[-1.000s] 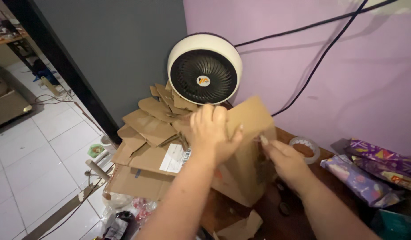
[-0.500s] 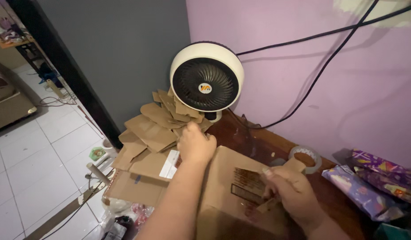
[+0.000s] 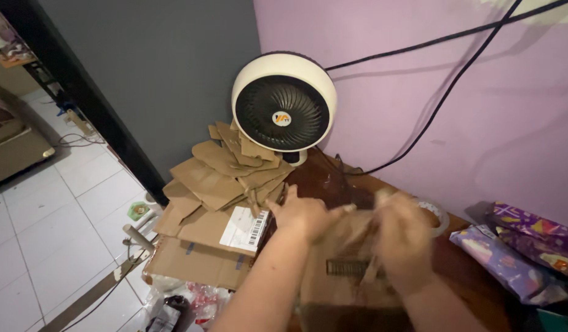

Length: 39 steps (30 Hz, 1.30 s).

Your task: The person unpacks cardboard shipping boxes at a table, pulling out plastic-wrapped contents and setting them aside. They tear open and flatten the empty boxes by hand, occasionally using scissors, and stack the flattened cardboard pieces into a pile on the table.

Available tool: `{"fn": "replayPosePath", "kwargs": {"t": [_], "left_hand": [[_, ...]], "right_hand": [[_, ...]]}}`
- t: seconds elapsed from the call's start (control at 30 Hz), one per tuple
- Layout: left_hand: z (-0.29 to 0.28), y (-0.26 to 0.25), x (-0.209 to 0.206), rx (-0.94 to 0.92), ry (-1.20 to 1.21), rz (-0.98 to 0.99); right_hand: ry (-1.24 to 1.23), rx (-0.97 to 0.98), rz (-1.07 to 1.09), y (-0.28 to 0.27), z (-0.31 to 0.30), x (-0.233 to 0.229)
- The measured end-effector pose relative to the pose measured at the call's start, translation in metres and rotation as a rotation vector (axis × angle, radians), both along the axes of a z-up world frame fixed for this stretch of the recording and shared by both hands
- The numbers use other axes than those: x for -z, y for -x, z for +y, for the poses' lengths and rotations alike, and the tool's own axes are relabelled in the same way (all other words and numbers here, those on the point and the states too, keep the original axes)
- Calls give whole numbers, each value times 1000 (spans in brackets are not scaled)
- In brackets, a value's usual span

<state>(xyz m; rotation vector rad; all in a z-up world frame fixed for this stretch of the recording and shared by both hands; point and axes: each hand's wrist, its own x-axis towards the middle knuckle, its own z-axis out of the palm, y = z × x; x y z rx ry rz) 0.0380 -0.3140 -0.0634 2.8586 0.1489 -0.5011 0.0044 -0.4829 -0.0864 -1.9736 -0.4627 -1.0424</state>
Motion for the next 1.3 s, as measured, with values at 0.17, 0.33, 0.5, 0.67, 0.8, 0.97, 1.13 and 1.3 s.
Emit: {"fn": "replayPosePath", "kwargs": {"t": [0.17,0.33,0.5,0.67,0.8,0.97,1.13,1.3], "left_hand": [[19,-19,20,-266,-47,-166],[19,-21,39,-251,-84,-249],[16,-29,56,-224,-44,-259],[20,-34,50,-260,75,-273],[1,-23,20,-151,27,-575],[-52,-3,-11,101,54,-144],[-51,-7,-20,92,51,-25],[-50,-12,-31,54,108,-48]], "right_hand": [[-812,-461,76,-32,-31,-38],[-710,-220,578,-69,-57,-20],[-407,34,627,-99,-100,89],[-198,-177,1090,-104,-112,156],[-710,-374,1267,-94,-103,148],[-561,-454,1108,-91,-86,130],[-937,-156,780,-97,-121,115],[213,245,1194,-106,-191,94]]}}
